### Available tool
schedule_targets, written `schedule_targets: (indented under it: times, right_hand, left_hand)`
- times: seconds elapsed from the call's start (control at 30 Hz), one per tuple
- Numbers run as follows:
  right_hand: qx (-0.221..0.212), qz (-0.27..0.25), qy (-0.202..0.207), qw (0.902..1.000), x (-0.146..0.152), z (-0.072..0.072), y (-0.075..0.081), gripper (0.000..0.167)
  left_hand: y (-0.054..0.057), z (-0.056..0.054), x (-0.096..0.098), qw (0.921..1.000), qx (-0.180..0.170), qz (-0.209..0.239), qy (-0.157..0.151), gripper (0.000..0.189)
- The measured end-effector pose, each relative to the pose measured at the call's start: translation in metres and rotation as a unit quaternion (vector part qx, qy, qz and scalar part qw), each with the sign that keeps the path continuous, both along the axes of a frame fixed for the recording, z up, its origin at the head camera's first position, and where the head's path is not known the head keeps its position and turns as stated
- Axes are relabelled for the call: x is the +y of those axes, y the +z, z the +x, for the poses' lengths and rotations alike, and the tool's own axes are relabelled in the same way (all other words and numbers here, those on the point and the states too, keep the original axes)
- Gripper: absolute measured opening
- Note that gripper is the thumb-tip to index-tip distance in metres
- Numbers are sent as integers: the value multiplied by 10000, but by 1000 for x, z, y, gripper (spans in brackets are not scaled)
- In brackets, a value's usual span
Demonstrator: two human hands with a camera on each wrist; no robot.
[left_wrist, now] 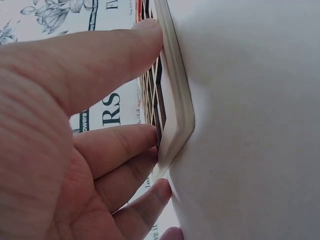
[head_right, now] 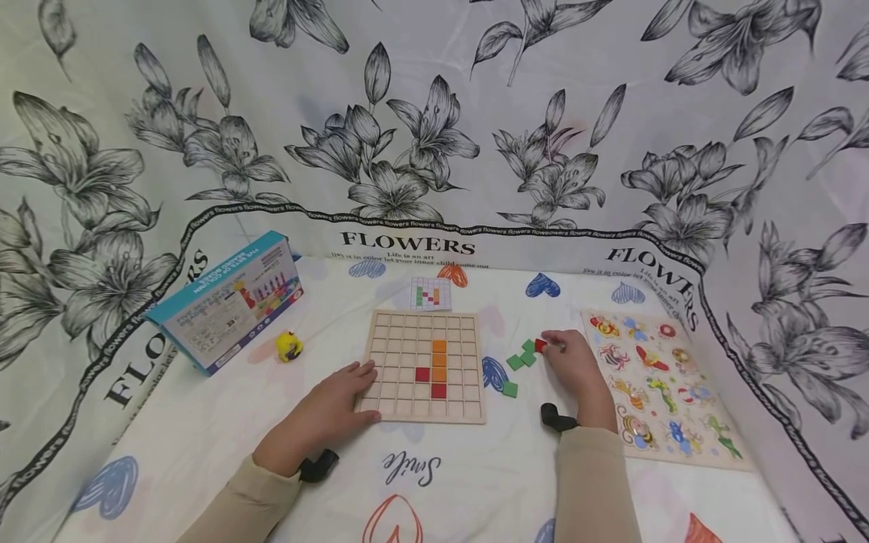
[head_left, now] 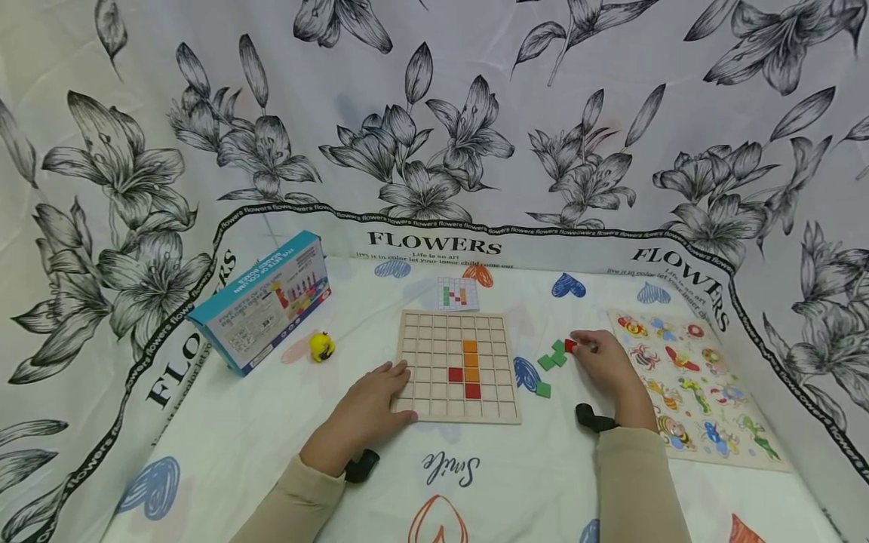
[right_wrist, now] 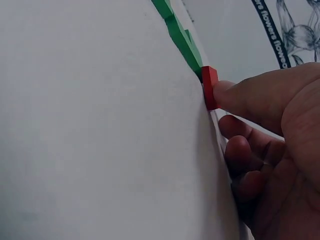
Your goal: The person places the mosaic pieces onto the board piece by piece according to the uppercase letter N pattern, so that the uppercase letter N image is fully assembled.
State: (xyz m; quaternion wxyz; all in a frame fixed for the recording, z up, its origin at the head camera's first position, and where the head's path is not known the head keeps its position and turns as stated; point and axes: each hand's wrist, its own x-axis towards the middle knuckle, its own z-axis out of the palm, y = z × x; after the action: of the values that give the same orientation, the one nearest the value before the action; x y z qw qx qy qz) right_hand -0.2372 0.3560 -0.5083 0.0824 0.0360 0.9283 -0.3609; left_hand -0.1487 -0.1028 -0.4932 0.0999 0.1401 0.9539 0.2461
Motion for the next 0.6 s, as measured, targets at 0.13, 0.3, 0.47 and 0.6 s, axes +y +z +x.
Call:
schedule_targets:
  times: [0.13,0.3,0.47,0.6]
  right_hand:
    - [23,-10,-25,10000,-3,0,0,43]
    - [-120,-62,-186,9997,-4,1,1,38]
    - [-122,-79,-580,9982,-5,4,2,30]
    - [280,-283,-810,9959,-23,6,15,26]
  left_hand:
    - [2,1,0,10000,5,15,16,77]
    - [2,1,-1,10000,32,6,-15,77]
    - [1,0,-1,10000,49,31,-13,76]
    - [2,0,0,10000,53,14,-21,76]
